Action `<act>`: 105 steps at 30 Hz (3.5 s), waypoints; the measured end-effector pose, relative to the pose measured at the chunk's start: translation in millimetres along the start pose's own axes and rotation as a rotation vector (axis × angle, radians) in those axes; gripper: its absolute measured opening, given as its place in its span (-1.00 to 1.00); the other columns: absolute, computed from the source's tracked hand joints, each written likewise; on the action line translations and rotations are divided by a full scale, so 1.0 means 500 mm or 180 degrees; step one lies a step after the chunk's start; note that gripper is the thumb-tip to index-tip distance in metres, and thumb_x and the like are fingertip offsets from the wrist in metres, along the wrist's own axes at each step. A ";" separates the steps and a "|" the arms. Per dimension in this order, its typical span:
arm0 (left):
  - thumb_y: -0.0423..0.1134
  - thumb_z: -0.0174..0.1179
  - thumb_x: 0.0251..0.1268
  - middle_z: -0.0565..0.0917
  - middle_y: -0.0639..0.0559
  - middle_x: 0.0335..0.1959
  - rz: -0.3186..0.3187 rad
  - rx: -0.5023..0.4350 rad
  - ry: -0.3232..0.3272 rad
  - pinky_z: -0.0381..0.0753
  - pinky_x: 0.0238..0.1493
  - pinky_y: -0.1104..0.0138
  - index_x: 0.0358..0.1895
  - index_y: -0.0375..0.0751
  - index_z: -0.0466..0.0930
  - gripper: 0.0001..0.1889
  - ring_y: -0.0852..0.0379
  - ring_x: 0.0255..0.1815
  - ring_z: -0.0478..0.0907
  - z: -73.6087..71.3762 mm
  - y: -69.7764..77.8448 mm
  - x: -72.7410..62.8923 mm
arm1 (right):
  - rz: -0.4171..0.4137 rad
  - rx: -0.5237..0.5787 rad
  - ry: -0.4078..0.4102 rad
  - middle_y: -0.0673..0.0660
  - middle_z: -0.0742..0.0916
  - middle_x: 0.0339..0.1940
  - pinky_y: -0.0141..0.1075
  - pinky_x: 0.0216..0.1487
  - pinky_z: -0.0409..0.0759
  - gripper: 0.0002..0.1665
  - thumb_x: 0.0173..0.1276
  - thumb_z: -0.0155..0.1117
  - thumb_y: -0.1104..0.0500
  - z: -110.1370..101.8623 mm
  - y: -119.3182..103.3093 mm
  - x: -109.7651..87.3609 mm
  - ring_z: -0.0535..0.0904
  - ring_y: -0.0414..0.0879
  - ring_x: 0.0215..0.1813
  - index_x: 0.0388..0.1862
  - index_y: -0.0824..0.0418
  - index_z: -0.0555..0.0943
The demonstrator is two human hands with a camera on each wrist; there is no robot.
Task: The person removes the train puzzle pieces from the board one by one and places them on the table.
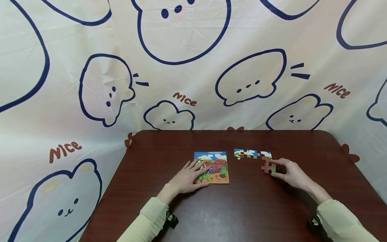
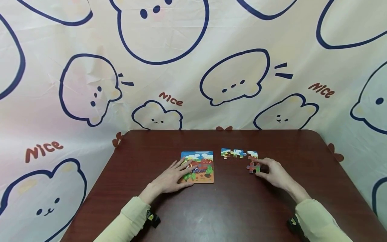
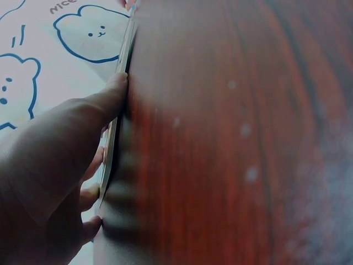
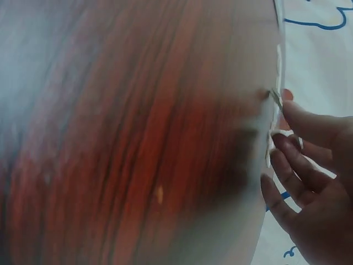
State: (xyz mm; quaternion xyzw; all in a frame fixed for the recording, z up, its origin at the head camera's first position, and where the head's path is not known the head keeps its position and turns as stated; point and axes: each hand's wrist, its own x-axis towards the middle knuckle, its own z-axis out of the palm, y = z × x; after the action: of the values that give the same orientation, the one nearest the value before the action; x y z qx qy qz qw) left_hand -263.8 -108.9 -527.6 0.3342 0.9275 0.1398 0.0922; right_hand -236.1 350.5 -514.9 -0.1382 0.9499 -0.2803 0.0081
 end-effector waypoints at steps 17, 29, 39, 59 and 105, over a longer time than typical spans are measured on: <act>0.34 0.10 0.67 0.03 0.07 0.89 -0.0006 0.0008 0.0005 0.03 0.83 -0.26 0.80 0.29 0.16 -0.23 -0.18 0.91 -0.08 -0.004 -0.001 0.001 | 0.0009 -0.0158 -0.0022 0.02 0.61 -0.19 -0.35 -0.29 0.37 -0.42 0.46 0.58 0.16 0.012 0.034 -0.005 0.37 -0.30 -0.28 0.38 0.33 0.68; 0.34 0.14 0.64 -0.01 -0.07 0.89 -0.0071 -0.0216 0.0101 0.00 0.84 -0.25 0.84 0.16 0.05 -0.12 -0.17 0.91 -0.10 0.006 -0.005 -0.006 | -0.0014 -0.0003 0.0325 0.05 0.68 -0.21 -0.40 -0.29 0.43 -0.50 0.44 0.56 0.26 0.015 0.027 -0.003 0.45 -0.32 -0.29 0.31 0.33 0.70; 0.29 0.16 0.65 0.06 -0.10 0.87 -0.0203 -0.0310 0.0216 0.01 0.83 -0.26 0.82 -0.03 0.10 -0.11 -0.15 0.91 -0.07 0.000 -0.014 -0.024 | 0.0001 0.0606 0.0255 0.23 0.87 -0.10 -0.37 -0.38 0.66 -0.54 0.53 0.42 0.36 0.019 -0.055 0.048 0.68 -0.27 -0.29 0.35 0.44 0.65; 0.25 0.22 0.64 0.13 -0.08 0.85 -0.0254 -0.0390 0.0213 0.04 0.83 -0.27 0.77 -0.04 0.25 -0.17 -0.13 0.88 0.04 0.009 -0.016 -0.030 | -0.0314 0.1034 0.0014 0.17 0.89 0.05 -0.15 0.06 0.81 -0.65 0.61 0.38 0.26 0.207 -0.235 0.177 0.81 -0.02 0.02 0.31 0.28 0.74; 0.29 0.17 0.64 0.17 -0.02 0.84 -0.0251 -0.0359 0.0146 0.04 0.82 -0.27 0.74 0.15 0.32 -0.26 -0.10 0.88 0.05 0.003 -0.009 -0.023 | 0.0240 0.0346 0.0278 -0.03 0.78 -0.37 0.03 0.09 0.41 -0.54 0.30 0.71 0.19 0.268 -0.336 0.193 0.68 -0.01 -0.13 0.14 0.30 0.81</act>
State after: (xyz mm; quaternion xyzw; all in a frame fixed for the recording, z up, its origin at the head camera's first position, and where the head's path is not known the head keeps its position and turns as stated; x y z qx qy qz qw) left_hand -257.4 -119.2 -529.4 0.2884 0.9325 0.1958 0.0950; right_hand -272.9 118.7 -532.1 -0.0894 0.9372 -0.3367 -0.0153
